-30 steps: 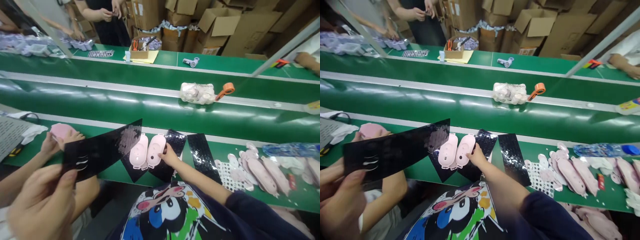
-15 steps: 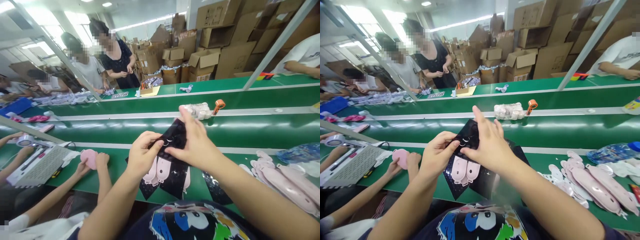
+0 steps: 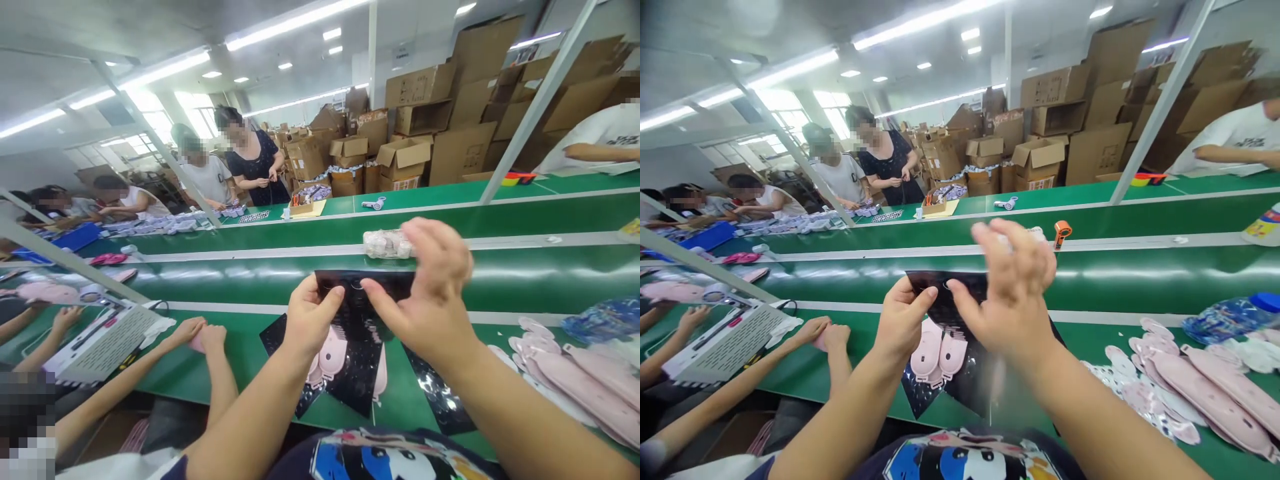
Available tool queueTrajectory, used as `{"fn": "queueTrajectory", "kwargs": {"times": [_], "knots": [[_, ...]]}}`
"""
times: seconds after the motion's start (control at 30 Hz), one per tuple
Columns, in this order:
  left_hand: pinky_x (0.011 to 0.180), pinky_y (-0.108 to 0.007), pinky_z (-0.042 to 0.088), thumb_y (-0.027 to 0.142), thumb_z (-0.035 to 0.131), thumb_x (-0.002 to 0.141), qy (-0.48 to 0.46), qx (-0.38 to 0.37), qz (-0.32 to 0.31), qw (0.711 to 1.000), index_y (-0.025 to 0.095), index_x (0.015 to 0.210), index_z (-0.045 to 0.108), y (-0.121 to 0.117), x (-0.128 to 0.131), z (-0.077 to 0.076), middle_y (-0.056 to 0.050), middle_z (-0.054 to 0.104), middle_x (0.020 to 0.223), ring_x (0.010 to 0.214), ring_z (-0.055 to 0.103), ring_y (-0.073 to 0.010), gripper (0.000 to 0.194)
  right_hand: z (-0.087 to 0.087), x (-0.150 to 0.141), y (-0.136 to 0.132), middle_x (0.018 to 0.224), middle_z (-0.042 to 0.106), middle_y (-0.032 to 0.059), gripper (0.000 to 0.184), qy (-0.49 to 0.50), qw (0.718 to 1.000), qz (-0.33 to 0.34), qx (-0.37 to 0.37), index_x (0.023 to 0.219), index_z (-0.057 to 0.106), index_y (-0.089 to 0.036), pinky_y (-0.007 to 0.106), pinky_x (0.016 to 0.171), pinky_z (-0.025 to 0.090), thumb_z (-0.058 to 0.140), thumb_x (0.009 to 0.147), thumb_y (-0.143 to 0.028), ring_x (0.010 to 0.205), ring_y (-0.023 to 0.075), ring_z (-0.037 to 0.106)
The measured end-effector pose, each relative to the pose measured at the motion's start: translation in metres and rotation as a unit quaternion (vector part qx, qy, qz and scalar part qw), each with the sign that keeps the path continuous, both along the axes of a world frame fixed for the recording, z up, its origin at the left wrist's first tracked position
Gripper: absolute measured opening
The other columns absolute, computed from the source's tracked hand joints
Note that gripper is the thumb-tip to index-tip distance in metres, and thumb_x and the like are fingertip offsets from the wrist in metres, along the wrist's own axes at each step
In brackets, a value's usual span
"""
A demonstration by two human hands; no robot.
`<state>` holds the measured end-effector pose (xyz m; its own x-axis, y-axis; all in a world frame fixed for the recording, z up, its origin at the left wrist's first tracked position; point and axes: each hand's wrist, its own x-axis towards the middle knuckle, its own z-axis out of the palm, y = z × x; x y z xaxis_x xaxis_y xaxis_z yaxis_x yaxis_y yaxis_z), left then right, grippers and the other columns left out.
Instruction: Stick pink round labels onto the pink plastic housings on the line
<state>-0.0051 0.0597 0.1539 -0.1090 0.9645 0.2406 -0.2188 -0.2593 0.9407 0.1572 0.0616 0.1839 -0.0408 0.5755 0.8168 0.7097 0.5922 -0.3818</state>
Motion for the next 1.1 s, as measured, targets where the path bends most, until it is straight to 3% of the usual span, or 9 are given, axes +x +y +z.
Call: {"fn": "queueTrajectory", "kwargs": {"times": [0.1, 0.2, 0.37, 0.47, 0.63, 0.8, 0.97, 1.1], "knots": [[0.072, -0.026, 0.051, 0.030, 0.073, 0.075, 0.075, 0.032, 0.003, 0.997, 0.019, 0.086, 0.070, -0.008, 0.000, 0.004, -0.002, 0.071, 0.082, 0.075, 0.063, -0.0142, 0.016, 0.012, 0.000, -0.017, 0.090, 0.069, -0.0004, 0.013, -0.115, 0.993, 0.014, 0.033, 0.097, 0.062, -0.024, 0.048, 0.096, 0.025, 0.057, 0.087, -0.018, 0.090, 0.0222, 0.060], [0.067, -0.023, 0.049, 0.028, 0.072, 0.076, 0.110, 0.057, 0.026, 0.992, 0.019, 0.078, 0.067, -0.014, 0.000, 0.006, 0.000, 0.067, 0.075, 0.070, 0.060, -0.0122, 0.010, 0.012, -0.003, -0.031, 0.079, 0.068, -0.0017, 0.011, -0.126, 0.991, 0.020, 0.051, 0.085, 0.065, -0.023, 0.041, 0.082, 0.030, 0.057, 0.087, -0.014, 0.079, 0.0194, 0.057], [0.064, -0.021, 0.047, 0.024, 0.070, 0.077, 0.144, 0.104, 0.089, 0.980, 0.019, 0.075, 0.064, -0.024, 0.002, 0.009, 0.001, 0.064, 0.073, 0.067, 0.058, -0.0111, 0.008, 0.003, -0.005, -0.048, 0.082, 0.070, 0.0028, 0.012, -0.121, 0.983, 0.065, 0.122, 0.094, 0.067, -0.016, 0.037, 0.070, 0.030, 0.058, 0.087, -0.012, 0.080, 0.0202, 0.056], [0.066, -0.022, 0.049, 0.022, 0.071, 0.076, 0.158, 0.110, 0.086, 0.978, 0.020, 0.079, 0.068, -0.028, 0.000, 0.013, 0.000, 0.068, 0.076, 0.071, 0.062, -0.0121, 0.005, 0.006, -0.002, -0.052, 0.080, 0.070, 0.0030, 0.013, -0.111, 0.983, 0.060, 0.130, 0.093, 0.068, -0.016, 0.038, 0.068, 0.029, 0.059, 0.086, -0.012, 0.078, 0.0204, 0.056], [0.075, -0.026, 0.053, 0.023, 0.069, 0.079, 0.154, 0.122, 0.012, 0.980, 0.024, 0.092, 0.073, -0.034, -0.007, 0.016, -0.003, 0.074, 0.088, 0.079, 0.068, -0.0159, 0.014, 0.015, 0.005, -0.054, 0.071, 0.066, 0.0018, 0.011, -0.092, 0.986, 0.046, 0.128, 0.089, 0.069, -0.018, 0.037, 0.067, 0.028, 0.060, 0.085, -0.012, 0.071, 0.0195, 0.055], [0.075, -0.025, 0.054, 0.026, 0.062, 0.085, 0.190, 0.137, 0.044, 0.971, 0.025, 0.090, 0.076, -0.037, -0.010, 0.009, -0.004, 0.075, 0.090, 0.080, 0.069, -0.0162, 0.014, 0.009, 0.008, -0.057, 0.070, 0.066, 0.0008, 0.011, -0.096, 0.986, 0.044, 0.128, 0.089, 0.068, -0.019, 0.038, 0.067, 0.027, 0.060, 0.085, -0.012, 0.073, 0.0199, 0.056], [0.074, -0.026, 0.054, 0.029, 0.061, 0.086, 0.196, 0.121, 0.114, 0.966, 0.021, 0.090, 0.076, -0.037, -0.005, 0.005, -0.005, 0.075, 0.086, 0.077, 0.069, -0.0170, 0.017, -0.002, 0.002, -0.060, 0.072, 0.067, 0.0011, 0.015, -0.122, 0.979, 0.070, 0.149, 0.093, 0.067, -0.015, 0.038, 0.066, 0.028, 0.052, 0.090, -0.012, 0.077, 0.0201, 0.056], [0.071, -0.025, 0.055, 0.029, 0.061, 0.086, 0.173, 0.095, 0.115, 0.974, 0.020, 0.089, 0.075, -0.034, -0.002, 0.006, -0.005, 0.075, 0.084, 0.076, 0.070, -0.0166, 0.017, -0.005, -0.001, -0.058, 0.072, 0.067, 0.0016, 0.017, -0.121, 0.977, 0.086, 0.154, 0.097, 0.066, -0.012, 0.037, 0.066, 0.029, 0.050, 0.091, -0.011, 0.078, 0.0196, 0.055]]}}
